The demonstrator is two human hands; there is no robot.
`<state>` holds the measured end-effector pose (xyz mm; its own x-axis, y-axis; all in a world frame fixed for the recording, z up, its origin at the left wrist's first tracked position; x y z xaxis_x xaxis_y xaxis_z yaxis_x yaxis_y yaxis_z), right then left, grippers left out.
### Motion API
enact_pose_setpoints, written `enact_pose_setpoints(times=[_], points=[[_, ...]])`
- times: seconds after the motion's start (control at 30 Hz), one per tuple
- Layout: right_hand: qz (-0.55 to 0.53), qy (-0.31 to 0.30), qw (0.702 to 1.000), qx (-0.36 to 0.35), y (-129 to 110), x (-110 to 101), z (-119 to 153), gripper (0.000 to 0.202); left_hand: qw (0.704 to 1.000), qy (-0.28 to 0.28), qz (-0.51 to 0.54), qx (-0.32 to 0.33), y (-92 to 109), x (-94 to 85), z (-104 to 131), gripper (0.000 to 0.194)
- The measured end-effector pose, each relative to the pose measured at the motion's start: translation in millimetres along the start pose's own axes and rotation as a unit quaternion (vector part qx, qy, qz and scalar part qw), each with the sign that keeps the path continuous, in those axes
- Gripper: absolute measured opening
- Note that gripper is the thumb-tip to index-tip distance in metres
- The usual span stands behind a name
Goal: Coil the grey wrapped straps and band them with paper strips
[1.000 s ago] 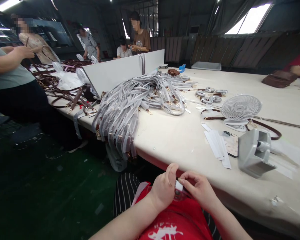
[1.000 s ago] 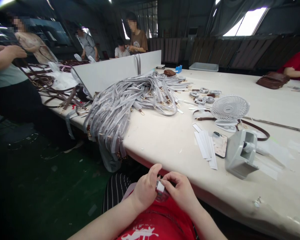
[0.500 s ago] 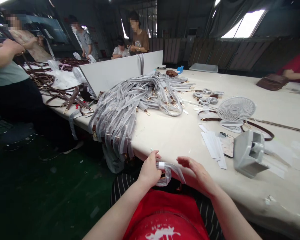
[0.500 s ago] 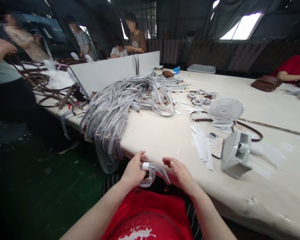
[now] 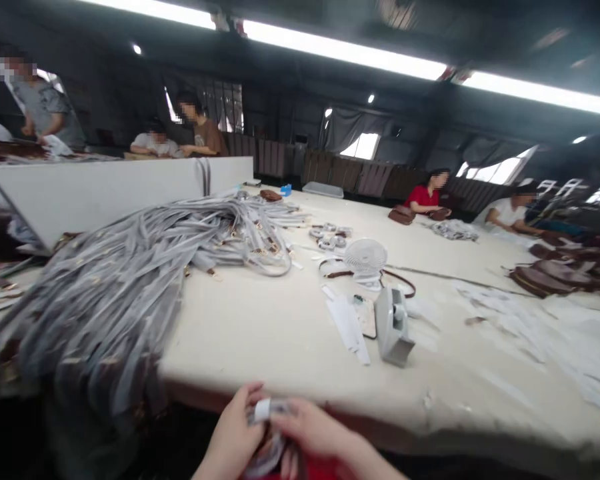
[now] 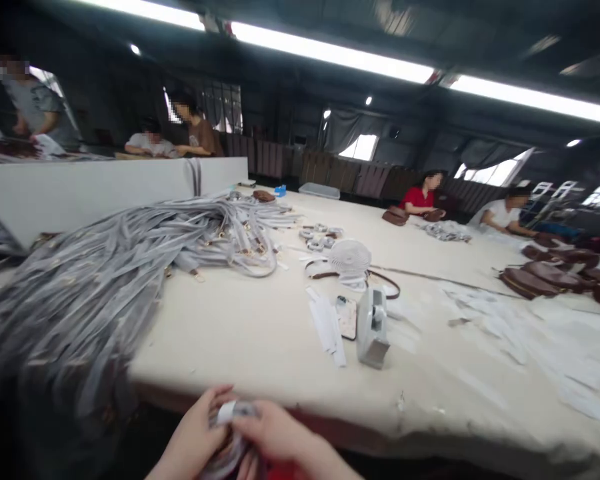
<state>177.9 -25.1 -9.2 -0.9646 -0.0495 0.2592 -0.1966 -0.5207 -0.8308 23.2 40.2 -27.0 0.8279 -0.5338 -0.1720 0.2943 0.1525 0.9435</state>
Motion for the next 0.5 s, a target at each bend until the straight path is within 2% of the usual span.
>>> enact_pose_setpoints(times=[0.03,0.07,0.13,0.2,0.3,0.43,0.5], points=[[-0.107,-0.002,0.994,0.037,-5.1,-3.2,1.1,0.032,1.000,0.007,0.028,0.008,12.8,2.8,2.0,0.053],[-0.155,0.006,0.987,0.047,-11.1,-8.7,0.5,0.031,0.998,0.003,0.058,0.008,23.9,5.0,1.9,0.054],[-0.224,0.011,0.973,0.062,-23.3,-23.1,-3.9,0.030,0.989,-0.003,0.149,0.023,39.1,6.4,-1.6,0.058],[-0.279,0.020,0.959,0.050,-35.6,-37.1,-8.0,0.027,0.976,0.024,0.211,0.038,45.1,4.4,-3.7,0.063],[-0.342,0.035,0.939,0.012,-52.5,-48.5,-8.1,0.027,0.974,0.039,0.221,0.033,42.4,1.8,-0.3,0.068],[-0.385,0.067,0.919,-0.054,-64.6,-51.4,-6.6,0.032,0.971,-0.040,0.235,-0.017,29.0,5.5,7.4,0.074],[-0.394,0.086,0.912,-0.081,-66.0,-52.9,-7.8,0.029,0.969,-0.052,0.242,-0.022,22.5,6.8,10.2,0.077]])
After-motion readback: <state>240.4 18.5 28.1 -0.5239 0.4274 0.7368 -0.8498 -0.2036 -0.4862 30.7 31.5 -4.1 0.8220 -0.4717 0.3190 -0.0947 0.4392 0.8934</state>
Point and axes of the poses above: each hand's wrist, its own z-axis away from the middle knuckle, its own x-axis out of the palm, y = z × x, the point moved 1 cm from there along -z, towards the middle knuckle, and after that the axes turned 4 degrees about -y, right-handed, at the moved point
